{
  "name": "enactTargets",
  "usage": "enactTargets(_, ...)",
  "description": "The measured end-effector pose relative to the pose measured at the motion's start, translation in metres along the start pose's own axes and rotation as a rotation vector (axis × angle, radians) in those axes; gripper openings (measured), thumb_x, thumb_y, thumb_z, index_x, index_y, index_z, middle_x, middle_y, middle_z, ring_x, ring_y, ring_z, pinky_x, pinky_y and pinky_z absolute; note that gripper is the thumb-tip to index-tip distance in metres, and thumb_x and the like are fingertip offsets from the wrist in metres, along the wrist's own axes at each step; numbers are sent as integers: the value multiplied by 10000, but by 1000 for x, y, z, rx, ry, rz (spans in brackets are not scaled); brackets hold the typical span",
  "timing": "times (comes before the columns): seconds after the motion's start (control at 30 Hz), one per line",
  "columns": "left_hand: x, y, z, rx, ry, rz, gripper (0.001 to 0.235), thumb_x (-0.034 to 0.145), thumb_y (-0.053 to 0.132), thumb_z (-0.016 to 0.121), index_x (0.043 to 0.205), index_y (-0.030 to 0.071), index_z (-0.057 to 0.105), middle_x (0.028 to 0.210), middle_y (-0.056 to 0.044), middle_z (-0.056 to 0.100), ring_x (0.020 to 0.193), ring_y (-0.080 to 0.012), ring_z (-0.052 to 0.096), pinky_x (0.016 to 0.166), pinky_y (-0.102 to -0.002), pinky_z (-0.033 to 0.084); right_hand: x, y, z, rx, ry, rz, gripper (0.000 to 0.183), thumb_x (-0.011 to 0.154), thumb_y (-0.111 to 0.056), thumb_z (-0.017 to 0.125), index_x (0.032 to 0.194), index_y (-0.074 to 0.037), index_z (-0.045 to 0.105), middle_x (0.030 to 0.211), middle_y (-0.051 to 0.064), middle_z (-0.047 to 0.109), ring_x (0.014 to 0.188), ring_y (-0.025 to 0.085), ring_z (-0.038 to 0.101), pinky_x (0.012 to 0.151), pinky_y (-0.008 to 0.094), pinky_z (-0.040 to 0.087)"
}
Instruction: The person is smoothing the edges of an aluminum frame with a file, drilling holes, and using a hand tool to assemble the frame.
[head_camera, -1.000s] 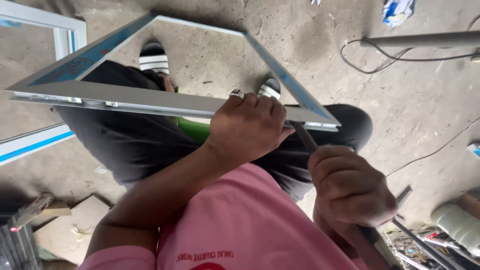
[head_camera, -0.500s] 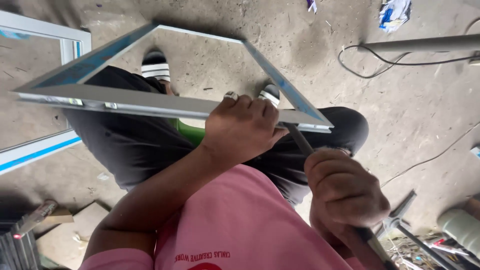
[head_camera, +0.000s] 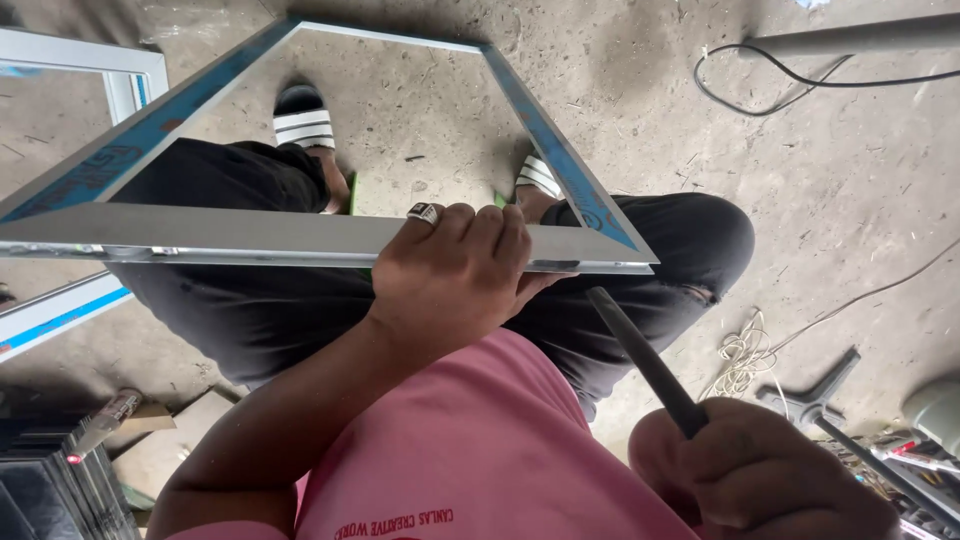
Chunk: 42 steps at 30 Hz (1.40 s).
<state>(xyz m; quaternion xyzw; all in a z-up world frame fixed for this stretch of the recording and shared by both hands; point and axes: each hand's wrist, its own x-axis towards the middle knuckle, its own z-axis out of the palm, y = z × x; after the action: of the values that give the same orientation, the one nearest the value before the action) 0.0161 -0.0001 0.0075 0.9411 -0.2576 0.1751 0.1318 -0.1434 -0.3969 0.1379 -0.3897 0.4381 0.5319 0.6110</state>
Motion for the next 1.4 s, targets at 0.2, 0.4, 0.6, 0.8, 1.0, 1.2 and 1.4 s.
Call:
enactTargets(0.2, 2, 0, -1, 38, 8, 6, 561, 1037, 692, 525, 953, 174, 722, 792, 57, 663, 672, -114, 585, 533, -264, 379, 44, -99, 210, -796, 28, -1413, 357, 855, -155, 524, 561, -55, 347, 519, 76, 299, 478, 200, 479, 464, 275, 471)
enactTargets(0.4, 15, 0, 3, -4, -37, -40, 576, 899, 733, 763, 956, 161, 726, 797, 47, 694, 618, -108, 603, 529, -285, 454, 45, -124, 210, -1016, -115, -1364, 382, 867, -105, 507, 518, -71, 357, 505, 43, 441, 490, 157, 645, 525, 223, 505)
enactTargets(0.6, 30, -8, 12, -104, 20, -80, 555, 995, 654, 619, 790, 149, 722, 686, 10, 665, 579, -190, 629, 543, -360, 457, 114, -146, 218, -687, -214, -2035, 508, 1099, -358, 437, 652, -152, 308, 488, 0, 308, 396, 152, 306, 428, 336, 378)
enactTargets(0.8, 39, -13, 18, -115, 54, -60, 548, 843, 680, 891, 654, 209, 681, 539, 69, 578, 475, -107, 537, 482, -297, 412, 102, -137, 208, -666, -188, -2117, 537, 1083, -380, 499, 646, -150, 289, 501, 32, 308, 392, 179, 327, 419, 348, 331)
enactTargets(1.0, 53, -16, 19, -80, 38, -67, 560, 856, 676, 866, 647, 195, 669, 540, 32, 601, 486, -138, 552, 477, -306, 404, 135, -156, 217, -583, -194, -2224, 616, 1005, -681, 256, 660, -175, 321, 485, -37, 293, 366, 140, 344, 372, 336, 376)
enactTargets(1.2, 62, -23, 28, -95, 150, -65, 638, 999, 679, 627, 600, 184, 577, 510, 22, 528, 471, -194, 568, 559, -363, 431, 107, -160, 228, -343, -107, -2158, 629, 926, -719, 300, 640, -164, 222, 542, -40, 108, 442, 101, 134, 482, 340, 153)
enactTargets(1.4, 74, -27, 30, -105, 84, -55, 547, 944, 653, 725, 671, 180, 691, 560, 2, 642, 502, -188, 629, 490, -343, 431, 136, -180, 220, -437, -400, -2288, 706, 892, -790, 200, 631, -143, 310, 495, -47, 229, 388, 121, 243, 392, 343, 245)
